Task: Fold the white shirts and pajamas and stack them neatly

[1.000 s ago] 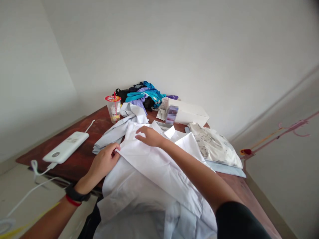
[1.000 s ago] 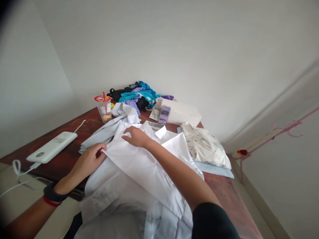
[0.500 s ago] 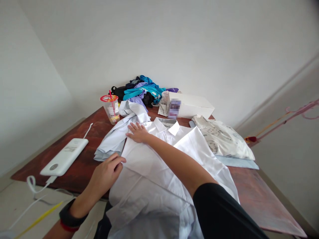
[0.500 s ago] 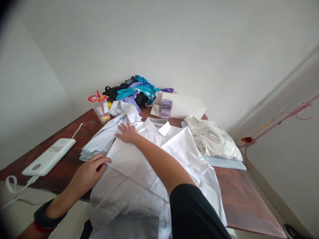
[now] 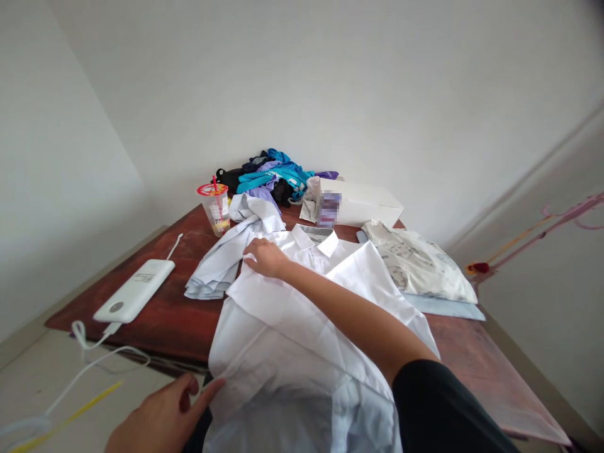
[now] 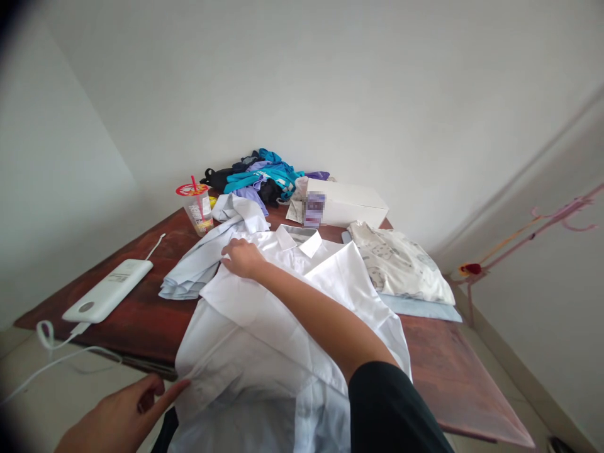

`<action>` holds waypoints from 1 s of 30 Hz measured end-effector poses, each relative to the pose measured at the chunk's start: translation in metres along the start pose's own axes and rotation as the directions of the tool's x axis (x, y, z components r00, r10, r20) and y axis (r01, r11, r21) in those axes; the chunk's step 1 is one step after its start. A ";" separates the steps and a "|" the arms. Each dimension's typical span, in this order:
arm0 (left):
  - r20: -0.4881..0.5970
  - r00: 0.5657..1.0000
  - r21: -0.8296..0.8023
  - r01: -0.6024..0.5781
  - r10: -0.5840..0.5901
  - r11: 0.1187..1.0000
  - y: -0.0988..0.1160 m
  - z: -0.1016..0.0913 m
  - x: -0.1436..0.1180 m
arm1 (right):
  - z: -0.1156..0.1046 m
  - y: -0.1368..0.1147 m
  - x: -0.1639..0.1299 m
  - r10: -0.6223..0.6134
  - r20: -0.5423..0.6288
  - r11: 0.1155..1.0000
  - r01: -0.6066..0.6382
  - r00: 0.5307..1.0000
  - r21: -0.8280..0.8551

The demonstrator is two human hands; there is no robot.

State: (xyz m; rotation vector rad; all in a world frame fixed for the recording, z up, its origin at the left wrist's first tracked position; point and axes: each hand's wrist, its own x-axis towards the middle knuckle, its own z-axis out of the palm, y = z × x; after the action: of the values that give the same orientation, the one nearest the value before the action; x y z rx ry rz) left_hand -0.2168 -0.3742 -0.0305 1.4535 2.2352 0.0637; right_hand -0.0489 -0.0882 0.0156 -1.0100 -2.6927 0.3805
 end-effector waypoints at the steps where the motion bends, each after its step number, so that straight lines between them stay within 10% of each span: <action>1: 0.020 1.000 -0.031 -0.002 0.002 1.000 -0.003 0.005 0.000 | -0.001 -0.009 -0.002 0.010 0.032 1.000 -0.010 0.999 0.004; 5: -0.033 0.990 -0.286 -0.142 0.139 0.947 -0.006 0.031 0.012 | 0.015 -0.038 -0.011 0.049 0.157 0.999 -0.051 0.986 0.012; 12: -0.138 0.963 -0.611 -0.267 0.231 0.746 0.010 0.055 0.006 | 0.045 -0.043 -0.023 0.108 -0.020 0.991 -0.107 0.994 0.079; 30: -0.292 0.842 -0.442 -0.539 0.453 0.717 0.049 0.050 -0.051 | 0.014 -0.019 0.054 0.531 0.124 0.828 -0.545 0.838 0.132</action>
State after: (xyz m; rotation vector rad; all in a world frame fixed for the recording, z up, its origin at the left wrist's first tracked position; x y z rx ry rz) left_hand -0.1380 -0.4081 -0.0431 1.7236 1.6660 0.9152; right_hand -0.1042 -0.0679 0.0153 -1.7304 -2.3408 0.7443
